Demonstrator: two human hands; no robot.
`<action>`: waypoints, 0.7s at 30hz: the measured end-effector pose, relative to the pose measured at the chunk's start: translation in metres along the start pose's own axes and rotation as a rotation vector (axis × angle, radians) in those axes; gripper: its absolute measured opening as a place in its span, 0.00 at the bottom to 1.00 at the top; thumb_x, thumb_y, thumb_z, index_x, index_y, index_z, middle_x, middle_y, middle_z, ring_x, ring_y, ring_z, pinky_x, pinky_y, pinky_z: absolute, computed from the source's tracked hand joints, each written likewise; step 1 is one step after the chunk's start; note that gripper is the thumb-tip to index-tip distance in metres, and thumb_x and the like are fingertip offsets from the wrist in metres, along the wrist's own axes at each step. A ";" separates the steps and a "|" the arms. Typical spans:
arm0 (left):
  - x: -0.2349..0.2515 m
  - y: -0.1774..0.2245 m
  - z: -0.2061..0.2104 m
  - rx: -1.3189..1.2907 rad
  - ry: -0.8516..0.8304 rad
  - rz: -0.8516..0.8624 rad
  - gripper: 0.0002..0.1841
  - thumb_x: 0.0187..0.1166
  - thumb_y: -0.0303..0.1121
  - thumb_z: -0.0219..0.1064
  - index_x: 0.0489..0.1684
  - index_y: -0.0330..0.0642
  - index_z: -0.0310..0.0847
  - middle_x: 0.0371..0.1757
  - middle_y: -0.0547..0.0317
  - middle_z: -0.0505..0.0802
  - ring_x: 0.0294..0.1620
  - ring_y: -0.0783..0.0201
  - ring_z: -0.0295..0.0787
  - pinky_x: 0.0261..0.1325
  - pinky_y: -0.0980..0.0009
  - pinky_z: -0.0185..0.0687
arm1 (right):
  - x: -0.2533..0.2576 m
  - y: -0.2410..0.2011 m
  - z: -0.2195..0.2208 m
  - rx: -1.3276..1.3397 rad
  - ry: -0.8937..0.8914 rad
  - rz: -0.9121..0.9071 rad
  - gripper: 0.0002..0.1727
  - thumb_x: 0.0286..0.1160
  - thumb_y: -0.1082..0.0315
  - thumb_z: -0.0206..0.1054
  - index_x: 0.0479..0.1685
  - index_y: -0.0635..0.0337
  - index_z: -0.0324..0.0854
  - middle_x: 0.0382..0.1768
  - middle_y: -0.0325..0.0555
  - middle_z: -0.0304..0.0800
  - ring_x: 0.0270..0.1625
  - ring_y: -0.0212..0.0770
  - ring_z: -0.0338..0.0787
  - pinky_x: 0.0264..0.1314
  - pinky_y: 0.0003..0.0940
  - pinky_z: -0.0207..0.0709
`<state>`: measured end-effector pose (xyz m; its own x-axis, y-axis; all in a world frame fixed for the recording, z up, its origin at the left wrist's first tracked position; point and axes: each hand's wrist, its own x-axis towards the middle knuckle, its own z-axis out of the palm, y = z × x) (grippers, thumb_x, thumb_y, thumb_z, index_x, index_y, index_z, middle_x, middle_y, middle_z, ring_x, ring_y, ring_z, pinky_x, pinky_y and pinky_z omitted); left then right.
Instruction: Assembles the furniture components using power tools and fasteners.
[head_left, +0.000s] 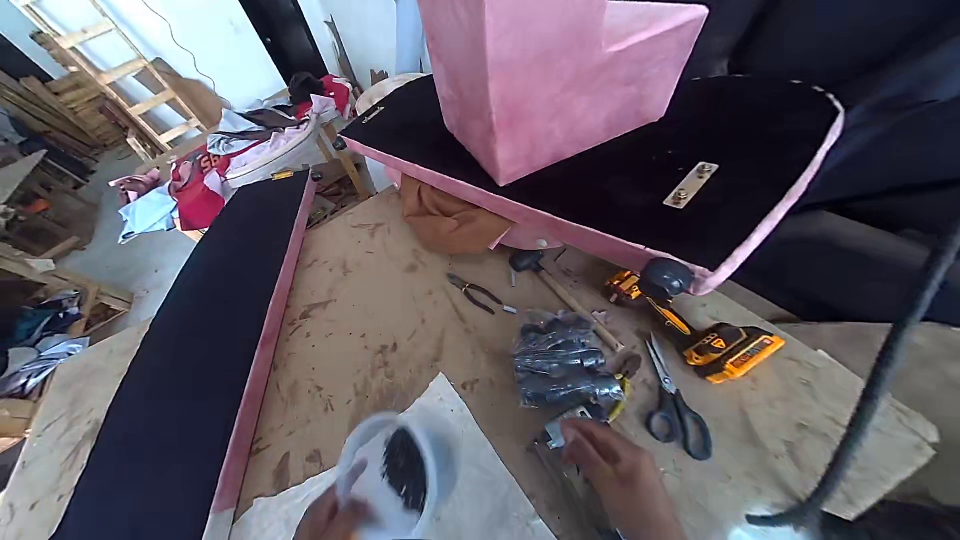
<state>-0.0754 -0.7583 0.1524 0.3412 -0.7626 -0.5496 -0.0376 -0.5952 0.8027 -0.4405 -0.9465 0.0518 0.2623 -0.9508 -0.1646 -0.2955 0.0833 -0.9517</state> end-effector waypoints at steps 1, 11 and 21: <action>0.030 0.022 0.017 0.019 0.001 0.039 0.19 0.84 0.34 0.62 0.69 0.35 0.79 0.47 0.49 0.95 0.42 0.57 0.94 0.47 0.54 0.92 | -0.010 0.003 0.014 0.091 0.033 -0.007 0.12 0.84 0.64 0.65 0.54 0.60 0.90 0.36 0.43 0.96 0.36 0.39 0.95 0.43 0.41 0.93; 0.243 0.146 0.100 0.378 -0.066 0.091 0.18 0.86 0.43 0.59 0.64 0.42 0.84 0.41 0.52 0.96 0.39 0.57 0.95 0.46 0.55 0.92 | -0.028 0.009 0.019 -0.001 -0.027 -0.216 0.10 0.82 0.63 0.69 0.52 0.55 0.93 0.41 0.40 0.96 0.38 0.31 0.93 0.44 0.34 0.91; 0.291 0.109 0.127 -0.133 -0.163 0.012 0.26 0.95 0.51 0.45 0.79 0.43 0.69 0.46 0.41 0.95 0.37 0.47 0.94 0.36 0.55 0.91 | 0.009 0.008 0.037 0.089 0.019 -0.140 0.09 0.83 0.66 0.67 0.51 0.56 0.92 0.39 0.38 0.96 0.36 0.32 0.94 0.43 0.34 0.92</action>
<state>-0.0994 -1.0772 0.0506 0.1846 -0.8065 -0.5617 0.0873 -0.5558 0.8267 -0.4065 -0.9429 0.0332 0.2776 -0.9604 -0.0246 -0.1742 -0.0251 -0.9844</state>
